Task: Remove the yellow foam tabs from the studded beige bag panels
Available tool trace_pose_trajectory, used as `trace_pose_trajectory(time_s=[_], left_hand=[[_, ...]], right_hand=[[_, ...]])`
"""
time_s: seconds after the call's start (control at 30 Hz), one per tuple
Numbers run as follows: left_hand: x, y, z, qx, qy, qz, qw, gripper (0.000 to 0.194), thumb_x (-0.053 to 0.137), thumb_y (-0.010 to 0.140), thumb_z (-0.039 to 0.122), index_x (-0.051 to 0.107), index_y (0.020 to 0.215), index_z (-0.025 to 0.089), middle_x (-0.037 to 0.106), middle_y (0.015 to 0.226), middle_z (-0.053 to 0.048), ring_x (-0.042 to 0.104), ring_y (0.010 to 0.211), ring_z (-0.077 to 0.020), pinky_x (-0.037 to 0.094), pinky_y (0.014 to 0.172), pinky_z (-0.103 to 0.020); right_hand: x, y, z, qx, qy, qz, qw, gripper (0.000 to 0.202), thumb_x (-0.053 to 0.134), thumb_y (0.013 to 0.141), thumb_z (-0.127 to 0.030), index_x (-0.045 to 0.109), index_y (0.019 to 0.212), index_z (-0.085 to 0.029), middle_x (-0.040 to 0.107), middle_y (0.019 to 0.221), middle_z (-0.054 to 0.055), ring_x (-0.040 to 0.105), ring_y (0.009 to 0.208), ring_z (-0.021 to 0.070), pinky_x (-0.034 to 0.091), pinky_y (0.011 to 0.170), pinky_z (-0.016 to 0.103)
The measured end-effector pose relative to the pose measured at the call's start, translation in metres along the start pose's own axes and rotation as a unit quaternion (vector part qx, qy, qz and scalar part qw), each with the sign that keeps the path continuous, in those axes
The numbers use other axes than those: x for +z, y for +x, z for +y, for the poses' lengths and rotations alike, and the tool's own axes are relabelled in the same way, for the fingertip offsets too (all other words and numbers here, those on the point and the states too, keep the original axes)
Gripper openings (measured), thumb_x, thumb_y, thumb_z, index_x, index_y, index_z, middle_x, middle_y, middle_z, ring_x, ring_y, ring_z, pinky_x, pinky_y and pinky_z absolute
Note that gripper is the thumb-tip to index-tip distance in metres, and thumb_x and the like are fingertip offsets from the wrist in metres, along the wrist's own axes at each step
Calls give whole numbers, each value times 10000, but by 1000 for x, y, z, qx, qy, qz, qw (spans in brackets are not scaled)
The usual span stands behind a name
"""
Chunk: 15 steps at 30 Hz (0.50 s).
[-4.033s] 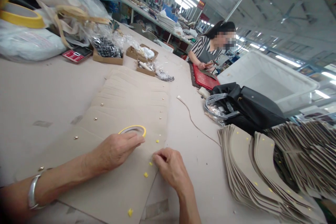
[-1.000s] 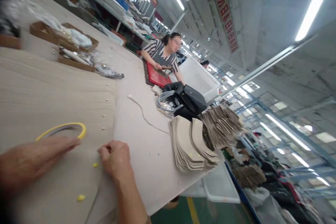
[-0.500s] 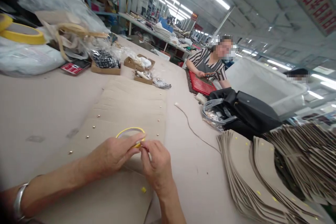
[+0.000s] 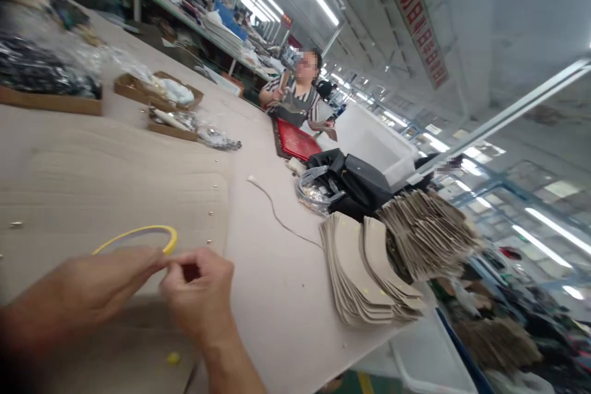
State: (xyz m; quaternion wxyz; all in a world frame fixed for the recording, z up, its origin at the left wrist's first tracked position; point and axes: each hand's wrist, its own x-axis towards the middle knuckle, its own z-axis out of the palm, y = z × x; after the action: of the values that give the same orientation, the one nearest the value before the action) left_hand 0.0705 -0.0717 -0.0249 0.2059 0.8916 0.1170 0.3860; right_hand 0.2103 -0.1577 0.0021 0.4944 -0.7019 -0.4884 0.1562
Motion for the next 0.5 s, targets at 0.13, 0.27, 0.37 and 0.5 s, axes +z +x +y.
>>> trace_pose_trajectory(time_s=[0.13, 0.27, 0.37, 0.5], left_hand=[[-7, 25, 21, 34, 89, -59, 994, 241, 336, 928, 103, 528, 817, 198, 562, 684, 2, 532, 587, -153, 382, 543, -263], [4, 31, 9, -12, 209, -119, 970, 134, 455, 900, 89, 534, 847, 183, 593, 772, -34, 560, 701, -202, 421, 599, -299], [14, 24, -4, -33, 240, -190, 951, 111, 515, 870, 79, 549, 854, 184, 611, 830, -53, 556, 749, -226, 432, 611, -316], [20, 17, -10, -38, 230, -220, 947, 85, 533, 878, 117, 546, 836, 190, 594, 840, -61, 537, 773, -233, 430, 618, -324]], right_hand=[[-17, 18, 17, 206, 194, -17, 959, 198, 664, 668, -360, 611, 667, -170, 577, 475, -44, 526, 397, 100, 486, 425, 223], [-37, 36, 49, 220, 169, -32, 960, 307, 733, 661, -434, 669, 727, -141, 622, 554, -19, 558, 459, 92, 497, 479, 211], [-40, 39, 62, 215, 122, -56, 967, 346, 717, 700, -468, 683, 769, -130, 631, 580, -4, 567, 471, 93, 485, 483, 206], [-31, 38, 65, 189, 59, -92, 976, 307, 671, 761, -449, 674, 772, -142, 610, 574, -8, 542, 472, 98, 470, 475, 208]])
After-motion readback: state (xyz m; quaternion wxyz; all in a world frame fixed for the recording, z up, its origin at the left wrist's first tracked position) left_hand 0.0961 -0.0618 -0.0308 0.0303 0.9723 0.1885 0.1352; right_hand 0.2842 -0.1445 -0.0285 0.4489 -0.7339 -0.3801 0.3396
